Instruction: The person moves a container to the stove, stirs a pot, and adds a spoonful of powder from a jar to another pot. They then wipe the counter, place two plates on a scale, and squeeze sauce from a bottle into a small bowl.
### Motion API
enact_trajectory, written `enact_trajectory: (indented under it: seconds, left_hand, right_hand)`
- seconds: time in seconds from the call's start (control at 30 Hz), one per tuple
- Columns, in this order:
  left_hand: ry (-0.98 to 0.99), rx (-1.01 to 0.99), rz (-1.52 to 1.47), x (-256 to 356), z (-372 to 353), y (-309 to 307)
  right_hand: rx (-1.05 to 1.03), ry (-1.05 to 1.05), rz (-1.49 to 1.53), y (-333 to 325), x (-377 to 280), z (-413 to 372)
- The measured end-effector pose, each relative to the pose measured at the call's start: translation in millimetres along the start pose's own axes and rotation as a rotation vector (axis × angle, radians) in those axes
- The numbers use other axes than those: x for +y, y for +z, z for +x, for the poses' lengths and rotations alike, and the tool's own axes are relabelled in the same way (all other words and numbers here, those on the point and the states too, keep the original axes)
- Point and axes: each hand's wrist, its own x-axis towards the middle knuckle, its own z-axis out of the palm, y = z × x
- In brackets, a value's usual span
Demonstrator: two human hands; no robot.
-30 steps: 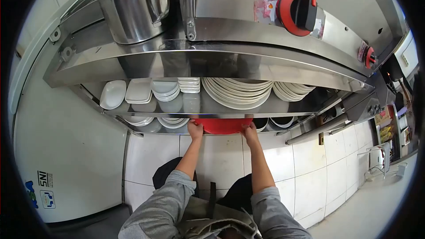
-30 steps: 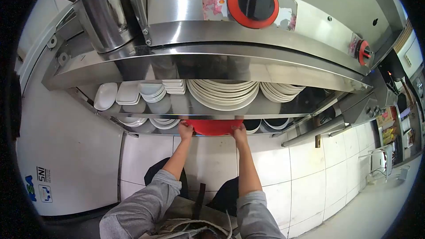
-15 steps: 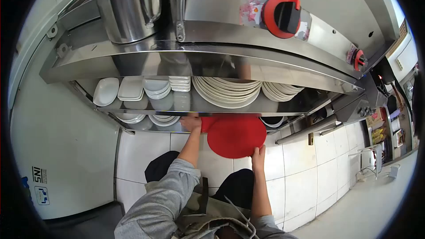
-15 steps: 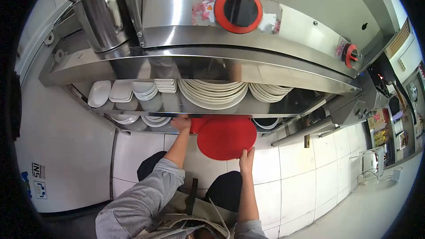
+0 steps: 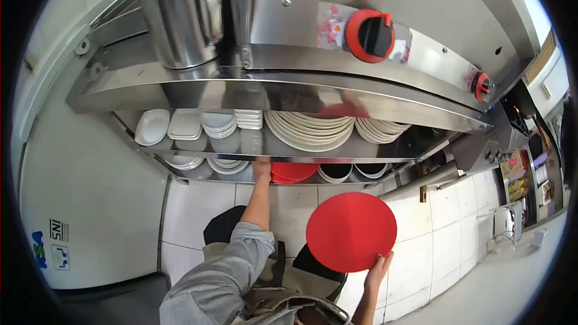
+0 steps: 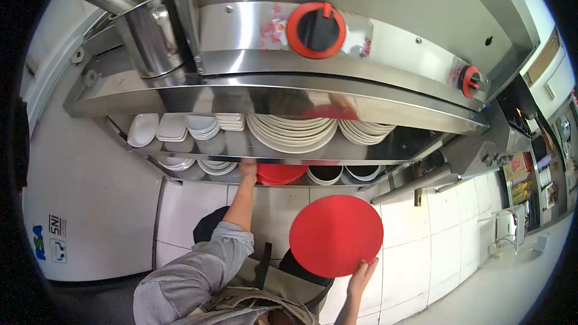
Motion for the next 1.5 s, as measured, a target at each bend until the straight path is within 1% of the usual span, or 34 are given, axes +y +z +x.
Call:
enact_trajectory:
  seconds: [0.03, 0.07, 0.1, 0.13, 0.17, 0.23, 0.27, 0.3, 0.33, 0.37, 0.43, 0.47, 0.53, 0.6, 0.67, 0.73, 0.77, 0.8, 0.87, 0.9, 0.93, 1.0, 1.07, 1.13, 1.17, 1.2, 1.23, 1.27, 1.3, 1.33, 1.37, 1.43, 1.47, 1.5]
  left_hand:
    - [0.002, 0.016, 0.003, 18.0, -1.6, -7.6]
    - [-0.253, -0.147, -0.061, 52.6, -11.3, -22.5]
    - [-0.51, -0.312, -0.132, 90.0, -22.2, -39.7]
    - [-0.553, -0.313, -0.135, 123.1, -31.6, -54.3]
    - [-0.584, -0.313, -0.145, 149.8, -38.0, -65.2]
    - [-0.575, -0.298, -0.223, 102.3, -45.5, -76.5]
    - [-0.613, -0.297, -0.041, 153.6, -57.3, -102.0]
    - [-0.6, -0.329, -0.218, 149.1, -66.6, -120.4]
    - [-0.604, -0.389, -0.162, 181.6, -76.3, -145.3]
    - [-0.659, -0.388, -0.122, 215.1, -81.2, -166.3]
    - [-0.76, -0.384, -0.066, 265.2, -89.4, -208.7]
    - [-0.8, -0.38, -0.051, 286.7, -89.1, -232.7]
    - [-0.699, -0.473, -0.003, 351.5, -83.2, -288.2]
    - [-0.678, -0.405, 0.146, 418.6, -72.6, -345.1]
    - [-0.545, -0.435, 0.31, 511.8, -60.3, -405.2]
    - [-0.396, -0.383, 0.318, 589.9, -47.8, -463.1]
    - [-0.272, -0.346, 0.427, 633.7, -43.1, -492.3]
    - [-0.148, -0.307, 0.538, 684.2, -37.7, -517.8]
    - [-0.04, -0.253, 0.448, 754.5, -27.9, -565.8]
    - [-0.182, -0.121, 0.405, 819.2, -31.2, -569.9]
    - [-0.331, 0.01, 0.358, 871.5, -30.8, -570.5]
    - [-0.215, 0.136, 0.208, 898.3, -17.7, -597.2]
    - [-0.124, 0.267, 0.003, 920.9, 3.7, -597.5]
    - [-0.066, 0.371, -0.128, 920.3, 32.2, -596.6]
    - [-0.027, 0.429, -0.192, 908.1, 52.2, -597.7]
    - [0.015, 0.483, -0.256, 892.6, 71.1, -599.5]
    - [0.022, 0.495, -0.305, 881.2, 87.0, -599.7]
    - [0.038, 0.503, -0.358, 876.2, 105.9, -598.7]
    - [0.063, 0.533, -0.416, 873.0, 119.2, -594.1]
    - [0.063, 0.521, -0.447, 872.7, 128.9, -591.1]
    - [0.048, 0.533, -0.454, 864.8, 137.1, -592.2]
    - [0.052, 0.55, -0.48, 857.2, 161.0, -590.2]
    - [0.054, 0.559, -0.494, 853.7, 166.7, -587.0]
    - [0.032, 0.545, -0.448, 847.0, 171.7, -587.0]
  right_hand:
    - [-0.034, -0.01, -0.015, -6.8, -6.3, -1.5]
    - [0.029, 0.105, 0.118, -12.5, -6.7, -4.0]
    - [-0.01, 0.125, 0.041, -25.2, -7.7, -4.5]
    - [-0.045, 0.135, -0.03, -38.6, -13.2, -1.8]
    - [-0.055, 0.118, -0.024, -48.7, -23.1, -0.9]
    - [-0.097, 0.215, -0.11, -65.5, -52.7, 2.2]
    - [-0.12, 0.201, -0.103, -69.6, -74.0, 1.4]
    - [-0.111, 0.188, -0.172, -75.2, -97.6, -3.7]
    - [-0.097, 0.172, -0.242, -82.5, -120.0, -6.9]
    - [-0.106, 0.161, -0.236, -90.1, -141.3, -7.6]
    - [-0.316, 0.177, -0.178, -113.1, -178.7, -13.0]
    - [-0.293, 0.141, -0.068, -121.3, -181.9, -15.9]
    - [-0.429, 0.208, -0.432, -128.3, -248.1, -37.3]
    - [-0.541, 0.185, -0.477, -121.2, -310.2, -52.8]
    - [-0.676, 0.16, -0.493, -106.8, -370.0, -66.5]
    - [-0.824, 0.149, -0.522, -84.5, -424.0, -80.3]
    - [-0.901, 0.14, -0.539, -70.4, -446.2, -85.9]
    - [-0.983, 0.112, -0.551, -53.6, -469.3, -91.6]
    - [-1.297, -0.159, -0.517, -22.2, -483.9, -89.9]
    - [-1.346, -0.218, -0.534, -0.8, -494.6, -95.9]
    - [-1.395, -0.267, -0.557, 20.6, -506.3, -105.0]
    - [-1.475, -0.35, -0.548, 62.1, -516.2, -120.3]
    - [-1.485, -0.471, -0.425, 103.5, -523.6, -139.2]
    - [-1.465, -0.369, -0.442, 141.9, -546.1, -161.2]
    - [-1.479, -0.373, -0.442, 161.4, -551.6, -169.9]
    - [-1.37, -0.391, -0.322, 180.7, -555.4, -178.7]
    - [-1.255, -0.407, -0.202, 199.5, -558.2, -186.2]
    - [-1.259, -0.417, -0.191, 221.6, -561.3, -192.8]
    - [-1.129, -0.435, -0.113, 248.5, -565.2, -198.0]
    - [-1.004, -0.441, -0.052, 265.9, -567.9, -202.3]
    - [-1.013, -0.445, -0.06, 279.4, -574.3, -204.1]
    - [-0.813, -0.468, -0.056, 332.3, -601.2, -208.0]
    - [-0.817, -0.476, -0.041, 357.3, -618.3, -211.1]
    - [-0.777, -0.491, -0.016, 379.3, -637.4, -212.2]
